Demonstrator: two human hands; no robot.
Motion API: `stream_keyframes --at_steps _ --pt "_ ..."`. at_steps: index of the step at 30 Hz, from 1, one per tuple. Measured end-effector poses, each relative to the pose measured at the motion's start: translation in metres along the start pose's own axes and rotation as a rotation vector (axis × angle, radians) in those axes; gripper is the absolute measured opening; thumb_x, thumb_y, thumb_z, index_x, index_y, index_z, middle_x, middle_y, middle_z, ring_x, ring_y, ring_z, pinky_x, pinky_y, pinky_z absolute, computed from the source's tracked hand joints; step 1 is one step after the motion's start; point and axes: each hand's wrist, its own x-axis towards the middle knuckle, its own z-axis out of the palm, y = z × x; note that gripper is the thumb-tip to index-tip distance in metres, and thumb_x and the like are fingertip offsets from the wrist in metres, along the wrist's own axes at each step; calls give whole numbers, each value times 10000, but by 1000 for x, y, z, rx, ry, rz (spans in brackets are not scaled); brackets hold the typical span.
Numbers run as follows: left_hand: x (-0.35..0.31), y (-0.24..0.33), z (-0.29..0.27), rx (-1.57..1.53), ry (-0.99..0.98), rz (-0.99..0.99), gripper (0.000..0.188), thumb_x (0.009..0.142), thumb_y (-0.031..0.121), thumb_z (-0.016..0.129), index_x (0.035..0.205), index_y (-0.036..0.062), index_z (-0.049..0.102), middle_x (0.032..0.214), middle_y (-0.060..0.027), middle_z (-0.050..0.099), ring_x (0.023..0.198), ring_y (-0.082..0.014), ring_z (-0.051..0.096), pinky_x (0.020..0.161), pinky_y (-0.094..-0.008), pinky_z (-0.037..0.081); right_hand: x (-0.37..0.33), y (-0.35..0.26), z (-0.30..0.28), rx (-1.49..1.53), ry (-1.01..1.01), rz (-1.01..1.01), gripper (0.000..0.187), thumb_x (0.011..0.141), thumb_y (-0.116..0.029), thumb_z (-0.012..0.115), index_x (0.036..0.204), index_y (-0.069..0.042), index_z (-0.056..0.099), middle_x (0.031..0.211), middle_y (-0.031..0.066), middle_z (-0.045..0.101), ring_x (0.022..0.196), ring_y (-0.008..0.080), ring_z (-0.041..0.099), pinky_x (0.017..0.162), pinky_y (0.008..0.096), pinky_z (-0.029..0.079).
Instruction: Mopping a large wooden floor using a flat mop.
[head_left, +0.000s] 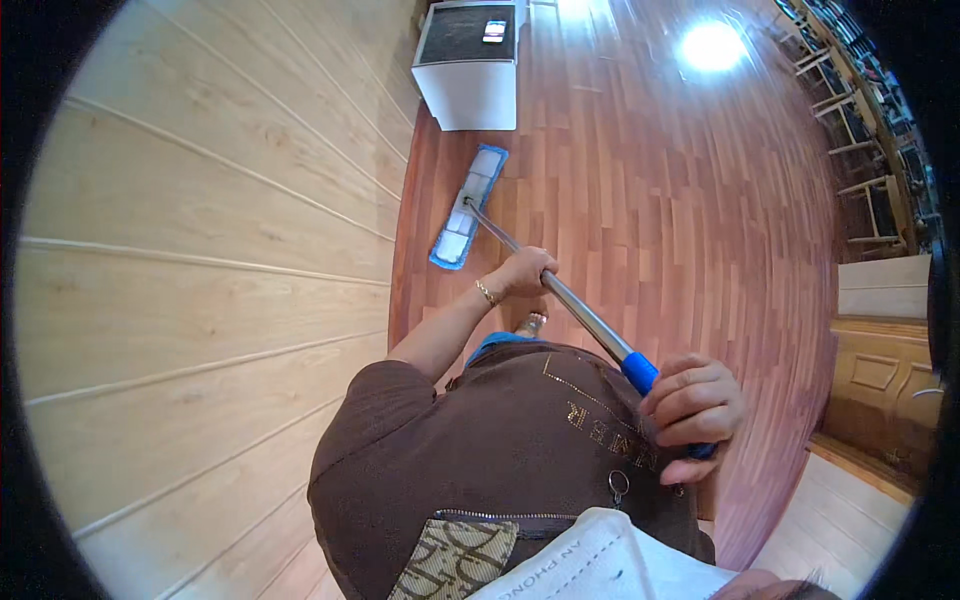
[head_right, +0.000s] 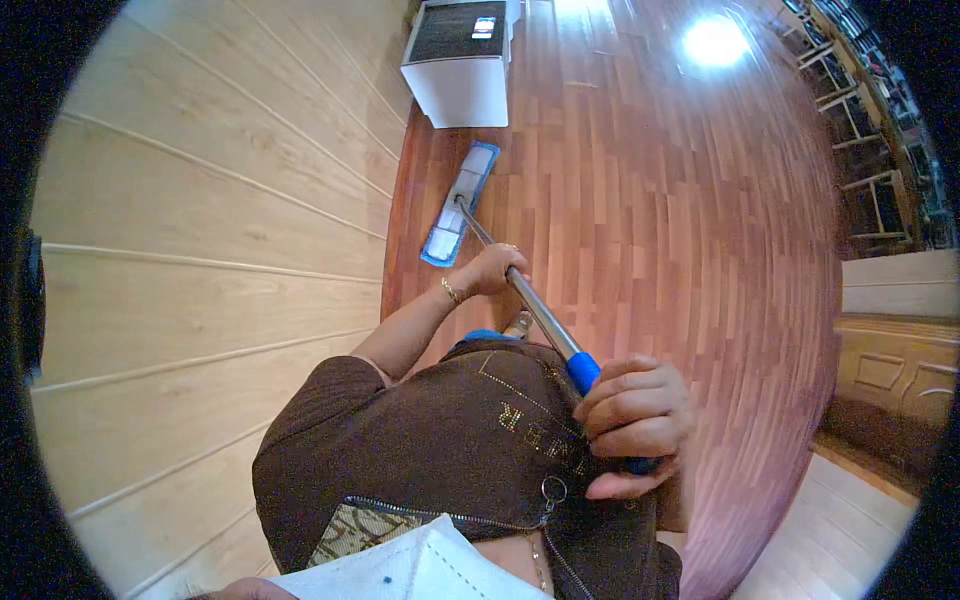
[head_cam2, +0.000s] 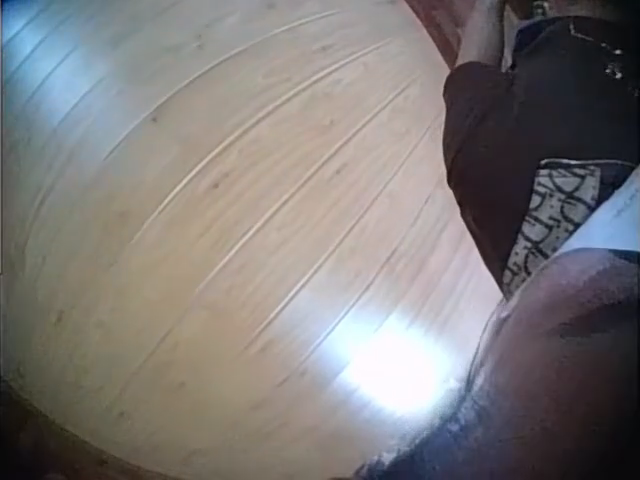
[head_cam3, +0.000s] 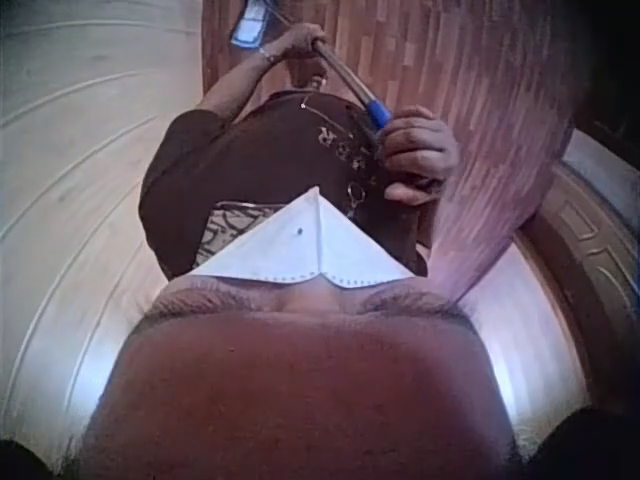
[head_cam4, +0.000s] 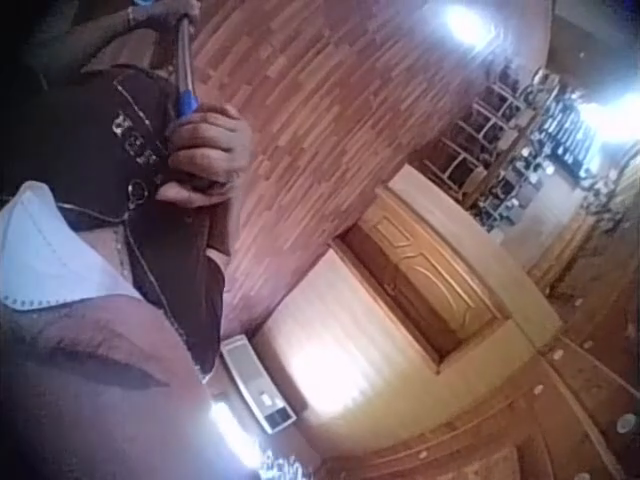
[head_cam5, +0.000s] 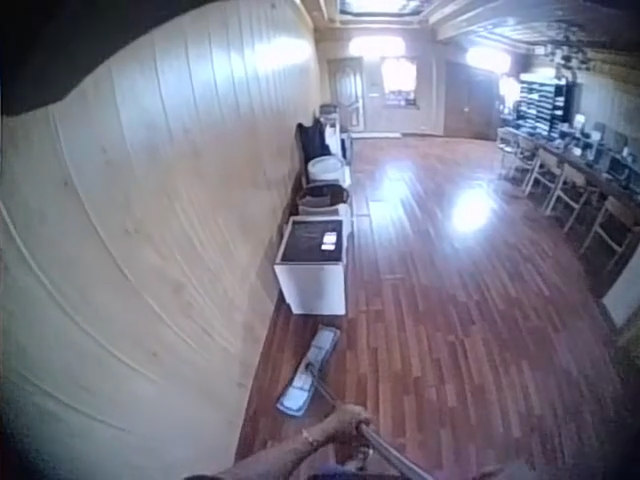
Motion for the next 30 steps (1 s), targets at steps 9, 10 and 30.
stream_keyframes --at_steps 9,10,30 --pt "-33 11 12 -21 52 17 328 744 290 705 592 63 524 633 -162 537 672 -365 555 597 -456 427 1 -28 27 -51 -145 136 302 664 -334 816 679 -120 604 736 13 624 752 202 673 668 357 485" --pt "-38 15 16 -16 55 9 328 744 290 705 592 63 524 633 -162 537 672 -365 555 597 -456 427 -2 -31 27 -43 -148 130 302 664 -334 816 679 -120 604 736 13 624 752 202 673 668 357 485" --pt "-58 116 32 67 137 -179 238 761 281 631 630 82 612 701 -163 623 724 -362 611 665 -473 476 -26 -84 9 18 -114 182 220 675 -185 738 606 -74 561 702 56 611 699 252 653 687 389 512"
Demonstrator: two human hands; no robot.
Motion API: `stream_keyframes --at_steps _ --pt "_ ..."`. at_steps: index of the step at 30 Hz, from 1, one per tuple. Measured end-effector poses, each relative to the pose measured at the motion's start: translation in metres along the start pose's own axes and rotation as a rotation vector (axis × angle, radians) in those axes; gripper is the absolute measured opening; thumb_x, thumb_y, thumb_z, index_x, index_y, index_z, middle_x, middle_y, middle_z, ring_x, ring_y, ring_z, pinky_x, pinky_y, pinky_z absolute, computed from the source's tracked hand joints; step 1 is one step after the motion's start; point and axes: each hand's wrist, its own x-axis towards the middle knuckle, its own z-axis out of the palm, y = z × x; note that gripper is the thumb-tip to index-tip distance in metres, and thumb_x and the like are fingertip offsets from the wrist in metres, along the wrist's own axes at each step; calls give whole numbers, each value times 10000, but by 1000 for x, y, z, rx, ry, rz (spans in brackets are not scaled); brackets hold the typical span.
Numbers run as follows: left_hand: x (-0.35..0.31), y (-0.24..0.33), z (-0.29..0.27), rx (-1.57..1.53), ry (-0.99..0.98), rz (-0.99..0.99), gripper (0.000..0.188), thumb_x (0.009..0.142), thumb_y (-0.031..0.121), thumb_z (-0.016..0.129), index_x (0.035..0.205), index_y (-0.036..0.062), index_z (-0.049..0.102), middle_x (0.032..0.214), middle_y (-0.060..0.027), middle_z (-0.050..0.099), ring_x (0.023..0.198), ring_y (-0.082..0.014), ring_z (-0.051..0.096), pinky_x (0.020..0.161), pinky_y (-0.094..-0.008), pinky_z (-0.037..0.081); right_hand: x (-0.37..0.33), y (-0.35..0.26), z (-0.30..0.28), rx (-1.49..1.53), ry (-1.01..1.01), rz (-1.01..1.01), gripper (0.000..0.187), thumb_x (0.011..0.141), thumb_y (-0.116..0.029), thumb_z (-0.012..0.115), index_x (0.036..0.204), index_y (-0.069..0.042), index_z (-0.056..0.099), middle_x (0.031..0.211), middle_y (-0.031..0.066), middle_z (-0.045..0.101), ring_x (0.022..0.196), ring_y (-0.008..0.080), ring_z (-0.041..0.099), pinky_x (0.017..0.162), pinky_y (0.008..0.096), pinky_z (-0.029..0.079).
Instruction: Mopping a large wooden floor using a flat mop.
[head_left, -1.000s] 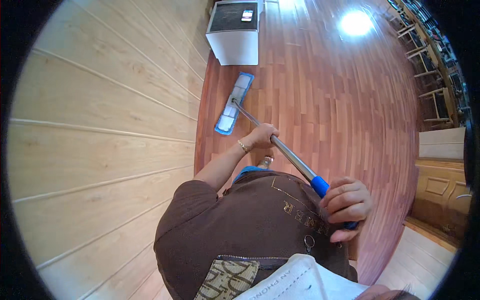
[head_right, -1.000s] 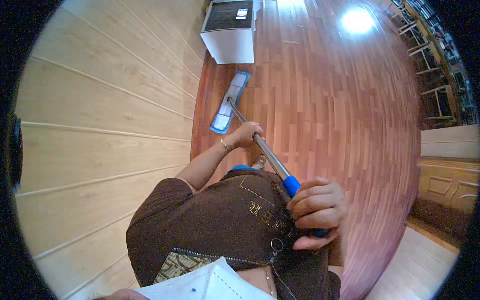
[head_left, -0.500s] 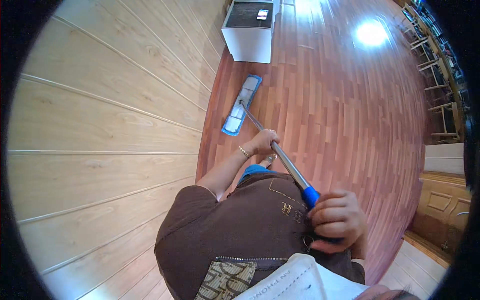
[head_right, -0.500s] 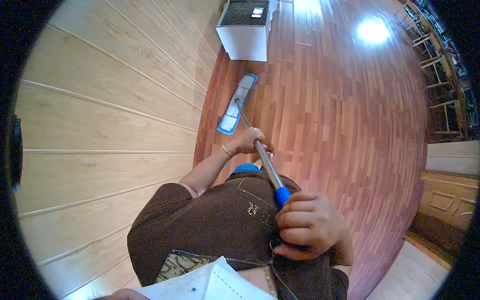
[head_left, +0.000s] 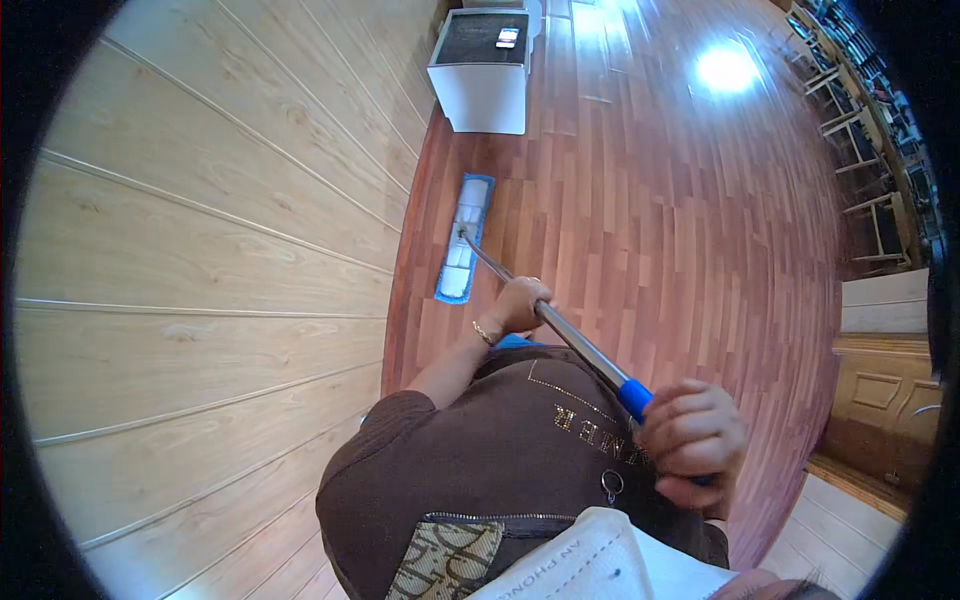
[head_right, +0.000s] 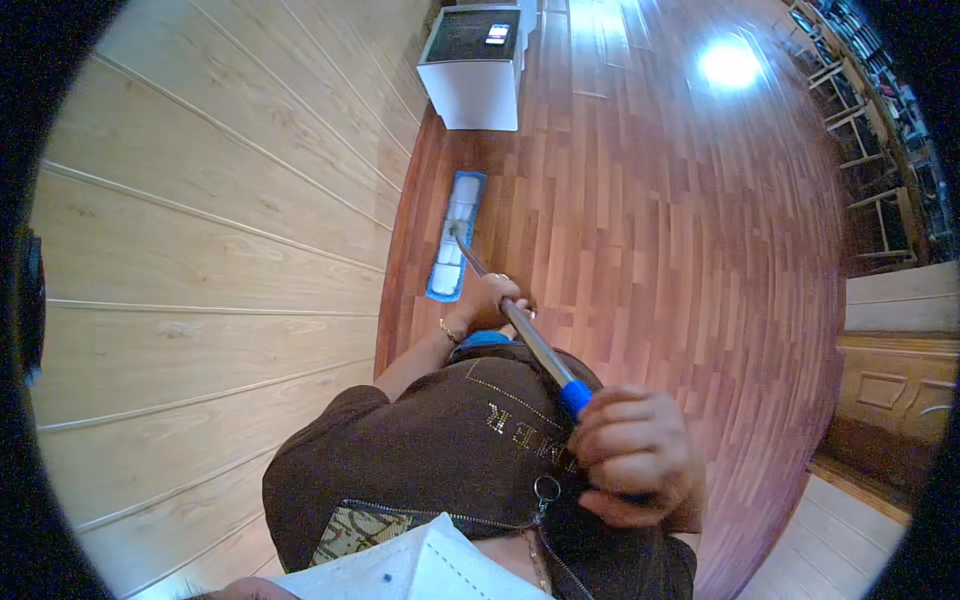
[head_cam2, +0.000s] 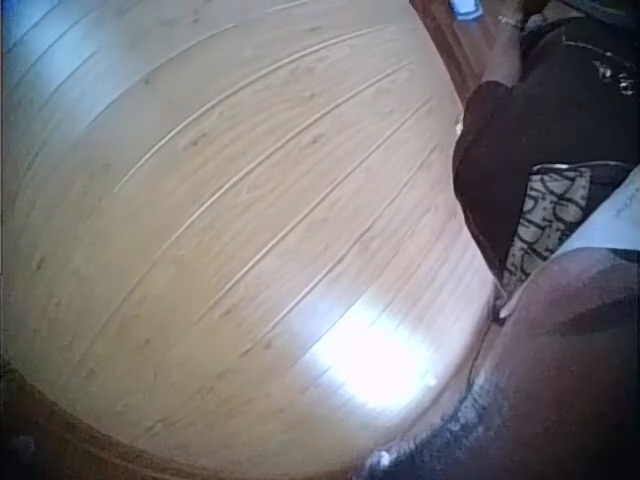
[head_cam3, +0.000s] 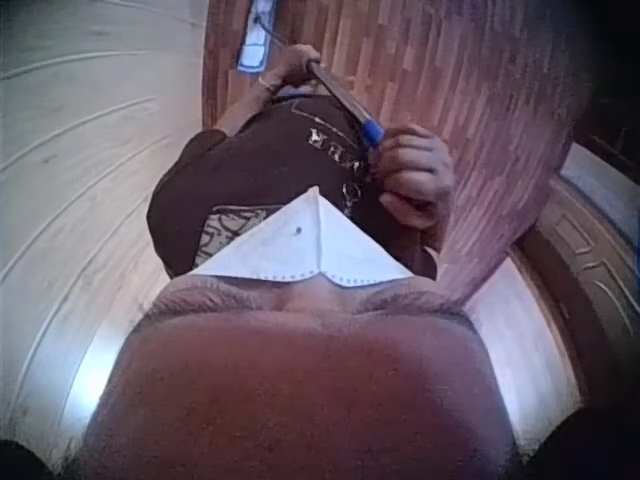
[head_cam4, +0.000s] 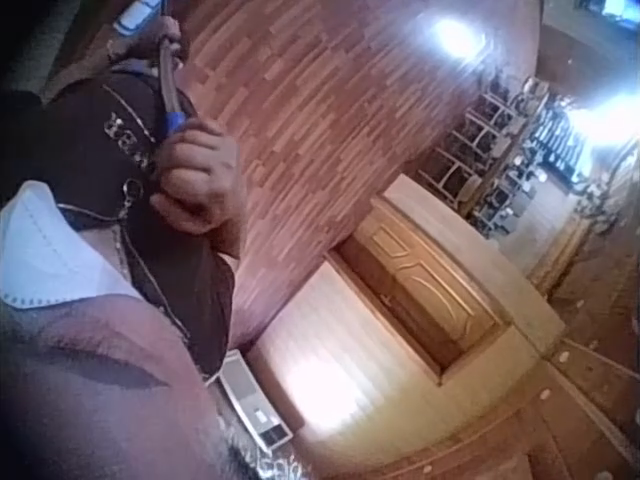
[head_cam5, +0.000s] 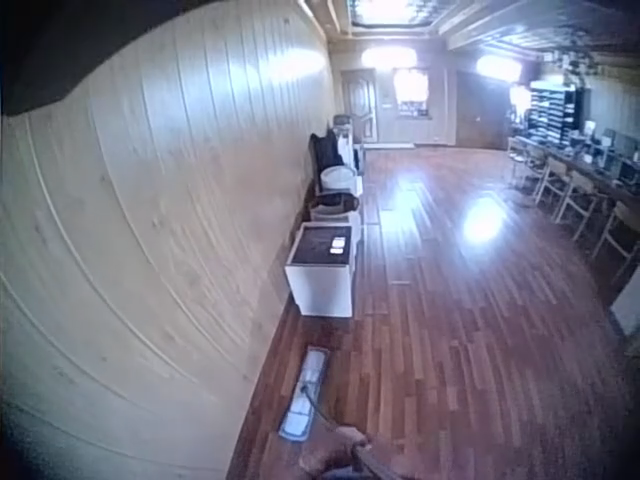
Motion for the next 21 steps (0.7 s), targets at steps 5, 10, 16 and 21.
stream_keyframes --at_steps 5,10,16,21 --pt "8 -82 4 124 18 -49 195 737 261 672 654 89 632 726 -149 632 744 -360 611 658 -465 471 5 43 23 -79 29 139 112 646 -54 664 624 -49 554 717 66 613 757 263 667 740 401 499" --pt "19 -136 -3 27 163 130 367 742 285 713 561 76 471 600 -142 515 613 -332 537 551 -430 401 7 78 37 -60 17 214 136 711 -50 670 653 -28 549 818 127 642 806 290 646 750 417 505" --pt "-2 -114 7 88 161 -25 366 778 349 672 581 74 531 639 -148 564 695 -337 579 590 -448 427 20 67 10 39 50 134 138 668 -88 680 626 -46 556 744 97 636 716 276 656 680 386 510" --pt "-27 -26 3 71 144 -153 343 786 351 657 604 75 564 653 -171 575 666 -375 584 571 -465 425 16 38 -23 194 -68 -84 177 645 -210 692 610 -57 612 671 90 640 649 255 660 656 363 516"
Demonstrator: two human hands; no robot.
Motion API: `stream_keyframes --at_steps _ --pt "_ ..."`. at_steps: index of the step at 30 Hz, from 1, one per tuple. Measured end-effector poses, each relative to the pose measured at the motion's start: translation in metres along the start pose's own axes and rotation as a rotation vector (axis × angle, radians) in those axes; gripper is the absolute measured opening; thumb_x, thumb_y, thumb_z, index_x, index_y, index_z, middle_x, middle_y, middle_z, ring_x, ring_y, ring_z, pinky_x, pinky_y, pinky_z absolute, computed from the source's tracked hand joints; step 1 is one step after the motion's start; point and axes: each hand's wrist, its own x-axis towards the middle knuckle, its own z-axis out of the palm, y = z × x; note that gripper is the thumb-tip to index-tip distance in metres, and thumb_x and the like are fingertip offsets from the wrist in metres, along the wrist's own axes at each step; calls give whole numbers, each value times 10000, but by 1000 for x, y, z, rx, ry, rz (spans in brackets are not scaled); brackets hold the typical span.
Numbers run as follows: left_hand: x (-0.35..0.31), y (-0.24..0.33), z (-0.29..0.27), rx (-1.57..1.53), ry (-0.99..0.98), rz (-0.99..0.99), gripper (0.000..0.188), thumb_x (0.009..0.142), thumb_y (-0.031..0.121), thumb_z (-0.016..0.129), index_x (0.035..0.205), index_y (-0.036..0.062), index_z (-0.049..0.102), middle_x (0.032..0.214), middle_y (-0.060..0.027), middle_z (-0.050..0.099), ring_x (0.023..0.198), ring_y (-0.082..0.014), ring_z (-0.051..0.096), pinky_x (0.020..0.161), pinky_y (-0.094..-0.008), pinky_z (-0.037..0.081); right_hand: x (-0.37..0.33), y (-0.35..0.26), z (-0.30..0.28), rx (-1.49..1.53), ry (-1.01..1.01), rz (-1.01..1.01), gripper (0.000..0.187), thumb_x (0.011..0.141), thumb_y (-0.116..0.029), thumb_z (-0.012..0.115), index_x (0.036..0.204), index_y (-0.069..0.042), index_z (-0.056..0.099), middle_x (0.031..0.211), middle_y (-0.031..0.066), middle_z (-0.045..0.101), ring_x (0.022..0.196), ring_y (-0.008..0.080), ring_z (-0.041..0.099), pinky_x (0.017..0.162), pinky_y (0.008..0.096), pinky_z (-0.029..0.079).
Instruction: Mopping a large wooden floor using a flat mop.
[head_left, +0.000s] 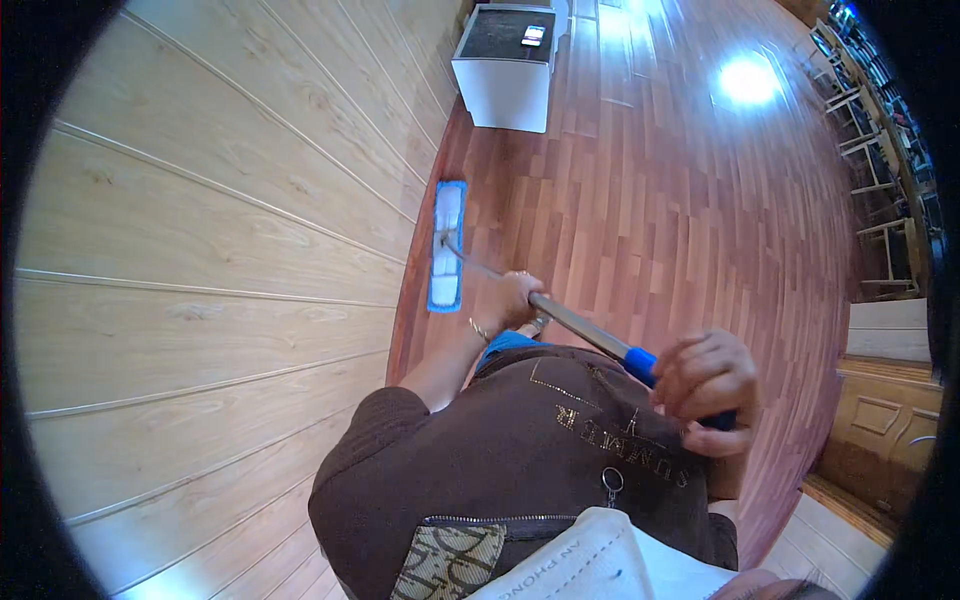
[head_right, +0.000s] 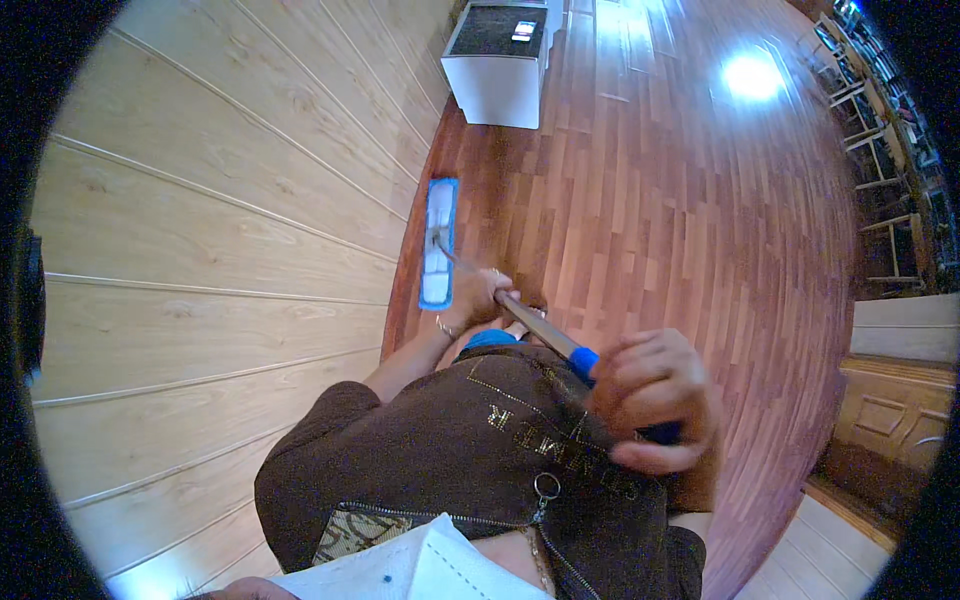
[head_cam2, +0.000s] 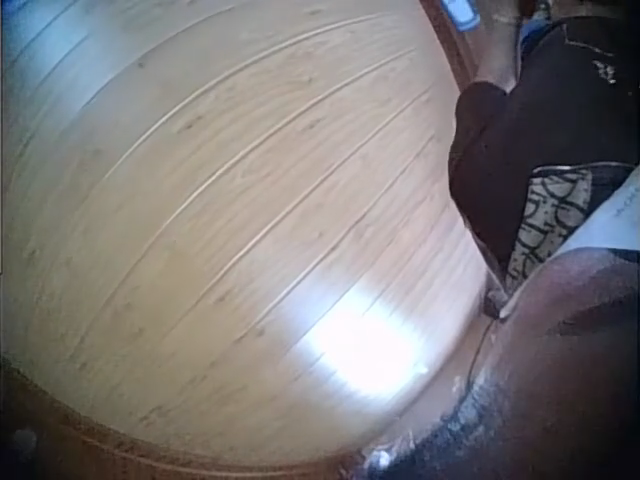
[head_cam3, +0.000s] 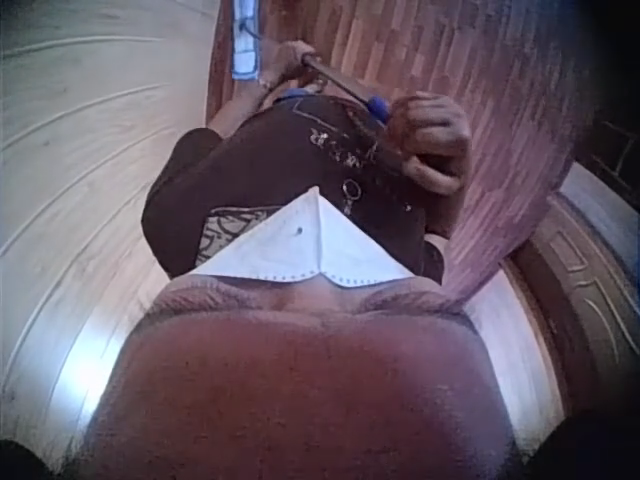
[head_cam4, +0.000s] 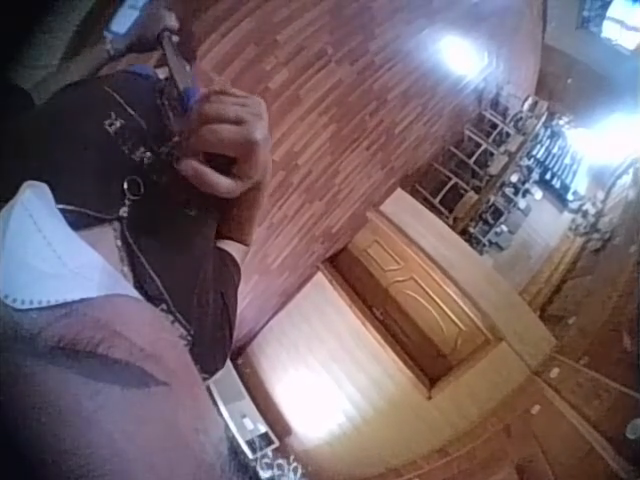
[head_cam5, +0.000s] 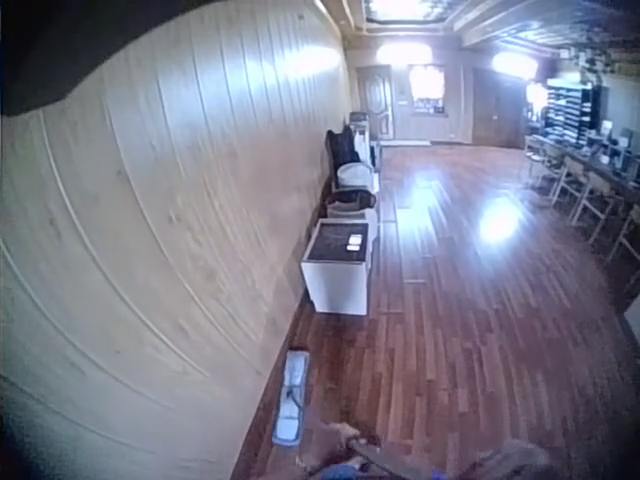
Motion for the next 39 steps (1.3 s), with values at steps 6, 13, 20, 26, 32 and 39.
stream_keyframes --at_steps 6,13,20,26,32,39 --pt "-35 47 -2 -40 -200 -91 168 683 287 650 691 119 642 728 -172 624 742 -370 616 650 -485 467 7 6 -38 377 -130 -252 366 816 -364 645 721 -11 674 675 121 651 609 225 654 621 339 511" --pt "-46 29 3 -108 -314 -187 291 639 390 732 771 140 662 735 -143 636 715 -366 618 632 -463 469 11 14 -21 621 119 -140 259 837 -221 605 687 -11 620 531 86 593 457 195 599 526 326 501" --pt "-15 45 -11 -123 -92 -30 281 717 345 709 660 90 608 649 -159 582 694 -371 584 607 -472 437 24 -19 -10 436 -70 -175 238 724 -168 622 573 8 567 543 137 535 459 287 535 475 367 418" --pt "31 25 4 -39 -59 82 288 789 315 665 629 80 624 694 -159 604 731 -369 591 669 -474 463 16 -27 24 241 71 -34 168 711 -124 644 607 -15 568 571 118 537 481 286 534 467 373 373" --pt "79 25 24 -33 18 280 277 765 312 691 653 85 580 675 -143 594 689 -355 594 629 -475 468 14 -18 36 -47 -12 -17 161 743 -115 671 652 -51 555 572 75 484 487 280 508 467 380 360" --pt "95 62 35 -82 -289 318 337 798 383 686 673 87 584 684 -149 604 697 -349 614 606 -443 475 26 -32 46 -130 -23 -121 251 772 -218 713 902 -57 571 624 63 537 544 265 567 479 366 429"
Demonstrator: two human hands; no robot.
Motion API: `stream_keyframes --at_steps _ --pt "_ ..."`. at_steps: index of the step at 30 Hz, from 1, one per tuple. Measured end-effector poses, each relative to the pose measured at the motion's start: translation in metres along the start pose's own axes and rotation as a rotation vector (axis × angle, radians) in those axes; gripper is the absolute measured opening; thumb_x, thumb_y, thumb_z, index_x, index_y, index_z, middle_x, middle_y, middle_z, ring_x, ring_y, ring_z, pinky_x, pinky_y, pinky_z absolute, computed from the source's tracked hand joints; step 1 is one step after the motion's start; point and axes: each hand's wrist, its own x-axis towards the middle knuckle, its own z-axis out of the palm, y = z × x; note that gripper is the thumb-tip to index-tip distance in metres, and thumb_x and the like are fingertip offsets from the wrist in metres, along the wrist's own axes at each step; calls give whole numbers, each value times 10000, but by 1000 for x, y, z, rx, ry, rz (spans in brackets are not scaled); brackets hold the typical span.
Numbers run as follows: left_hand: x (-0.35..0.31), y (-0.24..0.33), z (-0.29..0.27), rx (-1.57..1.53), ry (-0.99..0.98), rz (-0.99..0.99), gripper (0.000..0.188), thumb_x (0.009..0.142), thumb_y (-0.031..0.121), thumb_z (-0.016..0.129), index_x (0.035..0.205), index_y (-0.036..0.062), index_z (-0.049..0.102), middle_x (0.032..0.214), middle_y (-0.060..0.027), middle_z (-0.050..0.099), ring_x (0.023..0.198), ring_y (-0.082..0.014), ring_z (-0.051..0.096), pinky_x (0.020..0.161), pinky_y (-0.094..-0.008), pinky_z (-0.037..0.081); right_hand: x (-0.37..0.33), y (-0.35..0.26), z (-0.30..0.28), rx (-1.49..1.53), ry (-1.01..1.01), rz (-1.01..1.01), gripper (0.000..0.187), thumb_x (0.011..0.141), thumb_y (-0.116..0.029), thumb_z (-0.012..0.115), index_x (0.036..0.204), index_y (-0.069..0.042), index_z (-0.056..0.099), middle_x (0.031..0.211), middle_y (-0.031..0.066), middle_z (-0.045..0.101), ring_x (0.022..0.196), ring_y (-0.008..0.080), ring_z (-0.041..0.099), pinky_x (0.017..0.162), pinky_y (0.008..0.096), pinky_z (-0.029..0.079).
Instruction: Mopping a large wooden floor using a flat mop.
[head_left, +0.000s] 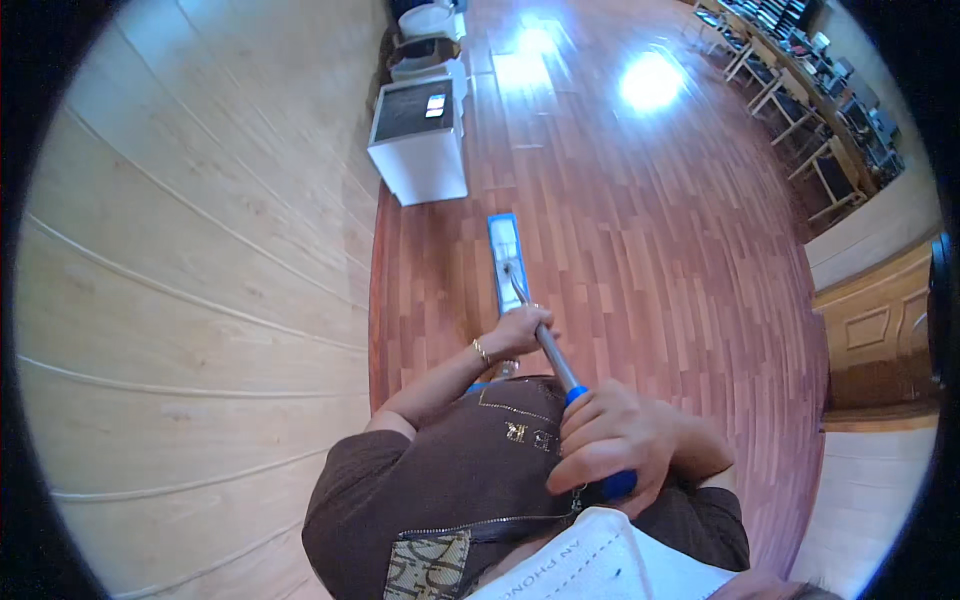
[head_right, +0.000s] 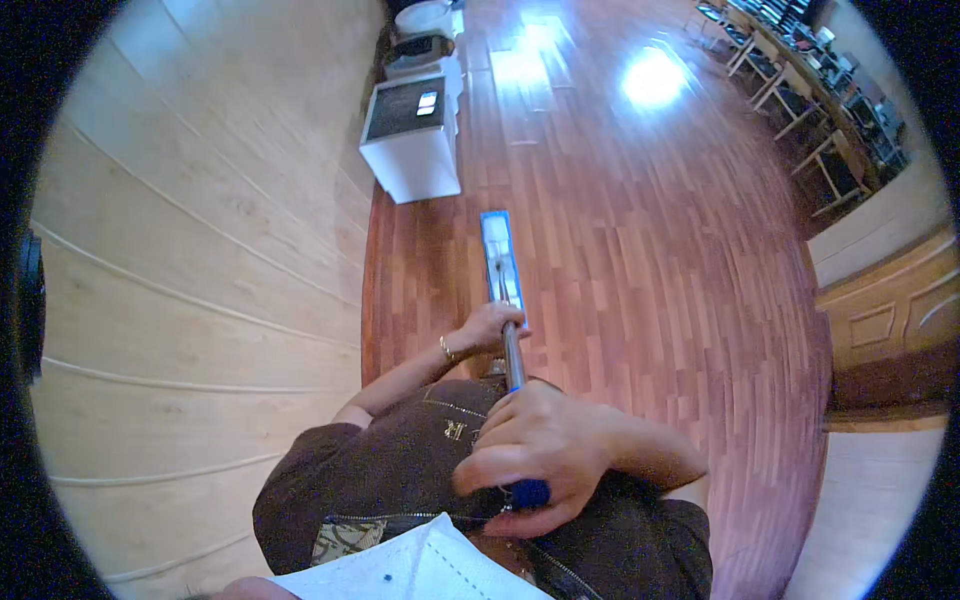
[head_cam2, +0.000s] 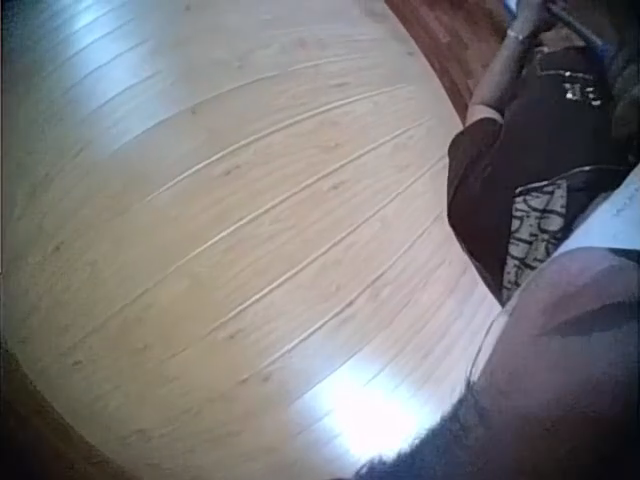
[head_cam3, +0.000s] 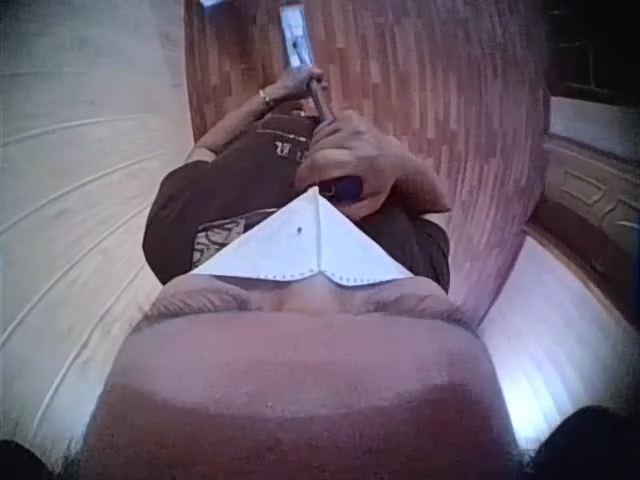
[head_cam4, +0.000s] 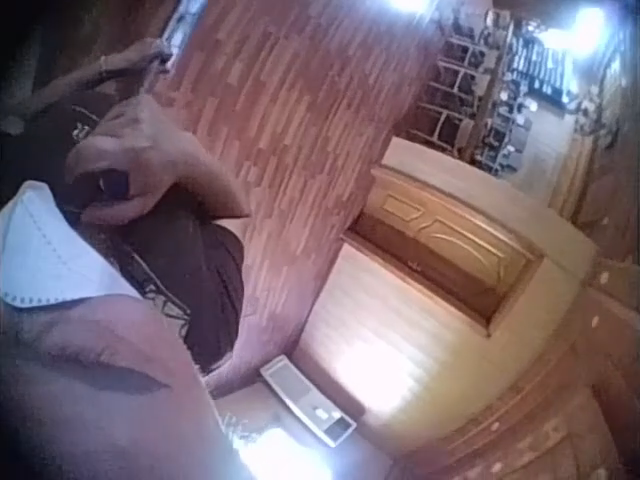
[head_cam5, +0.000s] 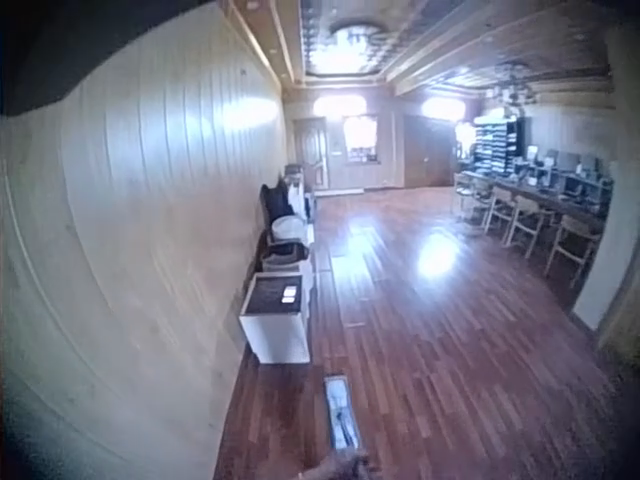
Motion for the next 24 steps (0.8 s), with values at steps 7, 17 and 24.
stream_keyframes --at_steps 7,17,24 --pt "-2 22 -11 -226 -169 -52 517 735 378 753 1111 80 560 973 -166 590 932 -319 599 774 -413 484 19 11 -3 -98 -48 -223 245 798 -231 693 952 -78 580 721 57 580 590 237 587 486 362 429" --pt "-59 166 -212 -886 236 719 780 708 291 799 1354 83 414 1334 -221 481 1284 -314 427 1043 -505 321 -33 176 -14 -61 -31 382 270 718 -211 708 891 -30 606 709 111 587 653 178 568 582 363 435" --pt "-68 189 -237 -250 144 828 278 668 180 843 684 93 579 654 -13 582 613 -188 609 749 -374 535 -120 322 25 7 2 684 259 739 -253 738 837 -36 636 724 39 595 716 110 553 610 353 431"
